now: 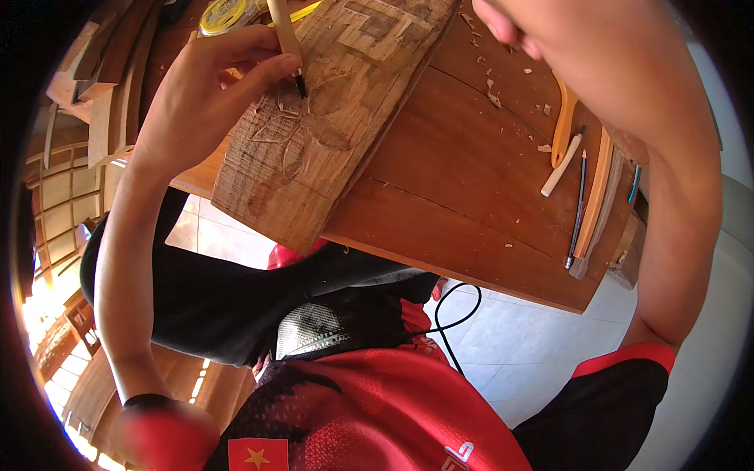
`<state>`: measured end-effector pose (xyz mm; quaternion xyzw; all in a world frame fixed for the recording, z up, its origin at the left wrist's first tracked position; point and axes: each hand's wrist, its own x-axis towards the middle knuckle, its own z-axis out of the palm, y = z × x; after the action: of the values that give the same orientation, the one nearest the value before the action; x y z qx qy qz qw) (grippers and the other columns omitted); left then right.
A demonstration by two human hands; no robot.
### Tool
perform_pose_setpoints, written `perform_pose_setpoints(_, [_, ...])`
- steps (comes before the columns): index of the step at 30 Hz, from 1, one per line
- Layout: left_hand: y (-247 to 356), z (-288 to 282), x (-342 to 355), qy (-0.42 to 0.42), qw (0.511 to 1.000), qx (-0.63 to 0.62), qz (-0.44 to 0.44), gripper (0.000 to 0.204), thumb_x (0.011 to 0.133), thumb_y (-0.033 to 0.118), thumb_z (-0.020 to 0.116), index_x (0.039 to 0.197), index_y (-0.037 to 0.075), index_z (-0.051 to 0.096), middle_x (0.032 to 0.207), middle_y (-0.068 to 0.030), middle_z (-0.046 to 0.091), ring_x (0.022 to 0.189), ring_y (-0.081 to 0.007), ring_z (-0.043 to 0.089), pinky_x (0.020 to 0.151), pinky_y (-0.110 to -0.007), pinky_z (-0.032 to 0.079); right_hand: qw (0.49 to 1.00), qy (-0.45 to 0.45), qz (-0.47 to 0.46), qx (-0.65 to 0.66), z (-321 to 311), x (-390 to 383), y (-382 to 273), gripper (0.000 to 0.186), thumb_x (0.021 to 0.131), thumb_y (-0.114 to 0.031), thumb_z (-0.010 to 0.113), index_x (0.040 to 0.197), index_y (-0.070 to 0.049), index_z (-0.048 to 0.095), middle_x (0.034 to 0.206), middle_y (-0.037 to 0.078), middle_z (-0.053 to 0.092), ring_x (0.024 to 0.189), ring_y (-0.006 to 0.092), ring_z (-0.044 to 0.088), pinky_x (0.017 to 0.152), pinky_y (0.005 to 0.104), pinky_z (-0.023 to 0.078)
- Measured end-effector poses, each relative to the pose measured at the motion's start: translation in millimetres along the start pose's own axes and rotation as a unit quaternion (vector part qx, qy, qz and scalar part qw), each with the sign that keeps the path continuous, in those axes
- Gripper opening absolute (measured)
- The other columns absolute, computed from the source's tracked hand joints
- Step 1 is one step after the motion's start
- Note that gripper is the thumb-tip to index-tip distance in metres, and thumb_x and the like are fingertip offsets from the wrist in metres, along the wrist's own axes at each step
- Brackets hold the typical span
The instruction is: The person carves a floral design into a rectangular wooden block using a chisel and a wooden mallet. They repeatedly strike the chisel to remove wood shavings and refine the pattern, occasionally adjusting the block's position on the table.
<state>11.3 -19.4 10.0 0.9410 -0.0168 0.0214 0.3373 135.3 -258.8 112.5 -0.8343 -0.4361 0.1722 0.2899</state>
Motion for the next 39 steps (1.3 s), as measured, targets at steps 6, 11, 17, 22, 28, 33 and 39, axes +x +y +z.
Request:
perform_pose_setpoints(6, [-10.3,6.6,-0.6,0.026,1.000,-0.015,-0.004,0.035,0.102,0.031,0.068,0.123,0.003,0.074,0.105,-0.0074,0.078,0.093,-0.0162,0.073,0.086,-0.035,0.055,1.000,-0.005,-0.006,0.003,-0.9,10.7,-0.3,0.041,0.107,-0.021,0.058,0.136,0.009,0.058,0.087,0.004,0.062,0.063,0.0072,0.057,0.053,0.0214,0.047])
perform_pose_setpoints(11, [3.3,8.5,-0.9,0.022,0.998,-0.001,-0.055,0.037,0.101,0.033,0.069,0.123,0.004,0.074,0.103,-0.0076,0.078,0.095,-0.0163,0.073,0.089,-0.034,0.054,1.000,-0.004,0.000,0.005,0.7,19.1,0.3,0.040,0.108,-0.021,0.058,0.134,0.009,0.059,0.084,0.003,0.061,0.062,0.0065,0.057,0.052,0.0206,0.047])
perform_pose_setpoints(17, [7.3,9.5,-5.0,0.033,0.997,-0.020,-0.065,0.036,0.104,0.032,0.066,0.125,0.004,0.073,0.102,-0.0105,0.078,0.094,-0.0175,0.074,0.089,-0.034,0.055,1.000,-0.015,0.014,0.001,2.7,26.4,-4.5,0.041,0.109,-0.022,0.055,0.136,0.009,0.058,0.081,0.001,0.059,0.061,0.0055,0.056,0.052,0.0207,0.047])
perform_pose_setpoints(22, [22.5,1.0,1.9,-0.021,0.990,0.001,-0.139,0.034,0.107,0.029,0.060,0.122,0.000,0.070,0.097,-0.0103,0.074,0.088,-0.0169,0.068,0.083,-0.034,0.052,0.999,-0.045,-0.028,0.008,-3.2,34.4,2.9,0.042,0.110,-0.022,0.054,0.138,0.009,0.057,0.080,0.000,0.058,0.059,0.0048,0.055,0.052,0.0209,0.048])
perform_pose_setpoints(28, [69.9,-9.7,-1.3,0.004,0.990,0.021,-0.143,0.029,0.105,0.022,0.058,0.105,-0.004,0.071,0.072,-0.0169,0.066,0.067,-0.0275,0.065,0.068,-0.044,0.050,0.999,-0.037,-0.031,-0.012,1.8,33.4,1.7,0.039,0.111,-0.022,0.053,0.134,0.009,0.059,0.078,0.000,0.058,0.058,0.0050,0.055,0.051,0.0207,0.048])
perform_pose_setpoints(33, [76.3,-10.6,3.0,-0.027,0.982,0.054,-0.180,0.031,0.106,0.024,0.057,0.106,-0.005,0.068,0.078,-0.0182,0.068,0.075,-0.0318,0.067,0.073,-0.046,0.051,0.998,-0.056,-0.009,-0.030,4.0,36.1,-1.5,0.039,0.111,-0.023,0.053,0.133,0.008,0.060,0.078,0.000,0.058,0.060,0.0052,0.056,0.053,0.0217,0.048])
perform_pose_setpoints(39, [78.4,-8.8,1.7,-0.056,0.978,0.093,-0.176,0.037,0.110,0.029,0.047,0.120,-0.004,0.060,0.103,-0.0231,0.068,0.101,-0.0357,0.067,0.093,-0.048,0.051,0.998,-0.036,0.016,-0.053,4.8,45.6,4.2,0.041,0.110,-0.024,0.054,0.135,0.009,0.059,0.078,0.000,0.057,0.061,0.0066,0.056,0.055,0.0233,0.048])
